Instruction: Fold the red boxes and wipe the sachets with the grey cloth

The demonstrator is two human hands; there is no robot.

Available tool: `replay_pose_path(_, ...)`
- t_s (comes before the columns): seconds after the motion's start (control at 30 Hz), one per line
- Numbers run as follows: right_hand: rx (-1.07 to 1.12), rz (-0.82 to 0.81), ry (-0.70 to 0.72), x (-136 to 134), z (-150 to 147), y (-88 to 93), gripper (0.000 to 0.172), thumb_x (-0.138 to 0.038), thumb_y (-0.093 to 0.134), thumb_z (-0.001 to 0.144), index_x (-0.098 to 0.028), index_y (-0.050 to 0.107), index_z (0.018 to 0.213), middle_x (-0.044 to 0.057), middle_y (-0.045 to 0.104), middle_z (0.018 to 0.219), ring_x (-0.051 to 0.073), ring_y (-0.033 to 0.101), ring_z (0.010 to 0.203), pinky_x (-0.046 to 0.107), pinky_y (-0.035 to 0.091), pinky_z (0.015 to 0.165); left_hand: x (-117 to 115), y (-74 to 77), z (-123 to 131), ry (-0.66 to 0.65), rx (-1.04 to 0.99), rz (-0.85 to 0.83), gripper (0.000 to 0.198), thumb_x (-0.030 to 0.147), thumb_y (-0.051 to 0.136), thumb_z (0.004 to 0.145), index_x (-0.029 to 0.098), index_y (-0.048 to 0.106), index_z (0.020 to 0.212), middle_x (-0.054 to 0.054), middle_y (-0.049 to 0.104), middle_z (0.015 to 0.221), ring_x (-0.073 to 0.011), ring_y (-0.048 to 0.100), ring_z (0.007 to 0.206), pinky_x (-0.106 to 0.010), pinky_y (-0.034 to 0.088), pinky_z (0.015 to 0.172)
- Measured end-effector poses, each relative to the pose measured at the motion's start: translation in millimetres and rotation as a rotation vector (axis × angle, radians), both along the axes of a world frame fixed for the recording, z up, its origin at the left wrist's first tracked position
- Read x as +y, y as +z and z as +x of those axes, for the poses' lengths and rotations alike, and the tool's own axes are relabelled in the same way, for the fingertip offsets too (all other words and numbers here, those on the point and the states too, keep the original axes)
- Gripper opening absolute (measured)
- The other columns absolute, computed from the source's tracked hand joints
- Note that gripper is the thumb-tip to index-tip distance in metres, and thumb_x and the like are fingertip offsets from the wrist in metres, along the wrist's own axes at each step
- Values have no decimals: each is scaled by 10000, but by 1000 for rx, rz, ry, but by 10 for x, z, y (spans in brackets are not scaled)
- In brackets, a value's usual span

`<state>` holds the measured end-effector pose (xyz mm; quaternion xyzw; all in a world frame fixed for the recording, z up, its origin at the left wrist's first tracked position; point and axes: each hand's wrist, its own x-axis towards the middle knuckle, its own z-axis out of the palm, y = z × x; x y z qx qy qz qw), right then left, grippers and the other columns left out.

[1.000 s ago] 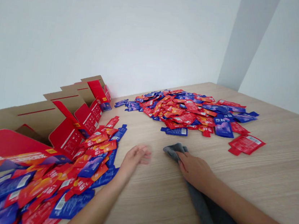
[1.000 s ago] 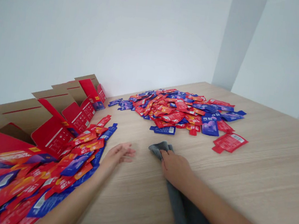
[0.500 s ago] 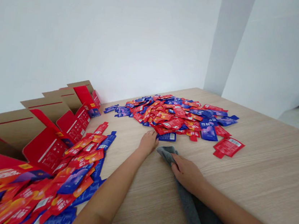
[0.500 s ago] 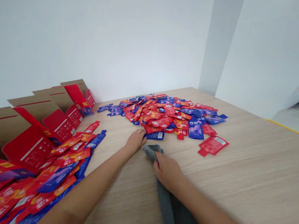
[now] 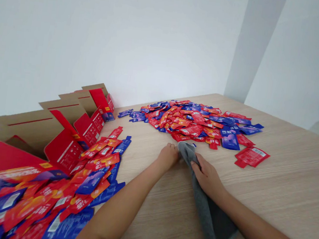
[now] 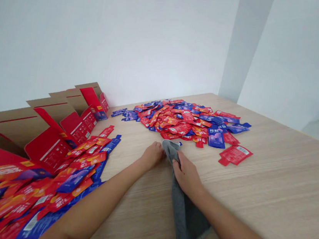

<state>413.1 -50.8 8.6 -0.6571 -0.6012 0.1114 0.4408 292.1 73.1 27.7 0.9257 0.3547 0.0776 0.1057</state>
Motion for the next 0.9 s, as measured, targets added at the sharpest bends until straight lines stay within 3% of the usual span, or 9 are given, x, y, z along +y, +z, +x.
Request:
replay_pose_path(0.1, -36, 63, -3, -45, 0, 33, 351, -273, 355, 882, -183, 465, 1203, 112, 603, 1124, 234, 560, 1061, 377, 435, 897, -74, -25, -101, 79, -76, -78, 180, 177, 389, 872, 131, 559, 905, -137, 637, 967, -216, 590, 932, -358, 450, 830)
replay_pose_path(0.17, -117, 81, 44, -97, -53, 69, 385, -270, 337, 901, -176, 425, 1263, 121, 575, 1168, 231, 544, 1080, 373, 428, 908, -204, -81, -204, 103, -98, -174, 221, 201, 333, 892, 130, 540, 925, -83, 657, 799, -165, 624, 710, -303, 494, 669)
replay_pose_path(0.27, -342, -72, 180, -186, -241, 107, 427, -233, 323, 908, -157, 405, 1320, 135, 583, 1116, 238, 588, 954, 354, 467, 804, -486, -179, -408, 130, -215, -622, 244, 257, 319, 886, 139, 532, 867, 18, 571, 534, -91, 492, 379, -210, 417, 412)
replay_pose_path(0.37, -552, -292, 269, -238, -446, 118, 451, -179, 358, 880, -155, 430, 1325, 132, 609, 1014, 226, 613, 798, 306, 463, 654, -736, -209, -617, 235, -401, -1104, 211, 363, 426, 823, 169, 505, 808, 76, 479, 429, -50, 308, 259, -172, 278, 298)
replay_pose_path(0.47, -632, -361, 292, -233, -519, 132, 446, -162, 372, 871, -167, 453, 1309, 126, 615, 995, 223, 618, 798, 283, 439, 627, -863, -163, -739, 311, -472, -1238, 234, 415, 517, 742, 201, 453, 812, 105, 459, 390, -40, 234, 241, -154, 214, 274)
replay_pose_path(0.6, -665, -429, 233, -166, -376, 152, 440, -162, 352, 879, -148, 457, 1306, 139, 620, 1021, 236, 632, 824, 294, 442, 654, -893, -93, -830, 344, -499, -1298, 338, 488, 577, 665, 210, 430, 788, 108, 463, 381, -33, 224, 245, -145, 201, 276)
replay_pose_path(0.73, -643, -521, 87, -71, -108, 125, 437, -173, 338, 885, -127, 468, 1300, 163, 618, 1082, 265, 636, 877, 341, 460, 718, -850, -17, -1129, 416, -536, -1198, 368, 548, 549, 679, 204, 456, 773, 95, 461, 399, -42, 215, 247, -172, 208, 280)
replay_pose_path(0.8, -533, -480, 78, -35, -14, 106, 420, -189, 334, 889, -137, 493, 1274, 149, 616, 1118, 261, 619, 942, 357, 460, 784, -828, 33, -1341, 435, -514, -902, 339, 530, 483, 755, 193, 509, 783, 66, 482, 433, -69, 315, 283, -190, 281, 320)
replay_pose_path(0.9, -298, -293, 81, -52, -41, 117, 404, -218, 319, 900, -134, 508, 1247, 136, 601, 1162, 237, 563, 1065, 347, 428, 888, -865, 57, -1580, 322, -324, -290, 247, 344, 439, 844, 201, 613, 945, -15, 607, 639, -139, 567, 548, -235, 451, 534)
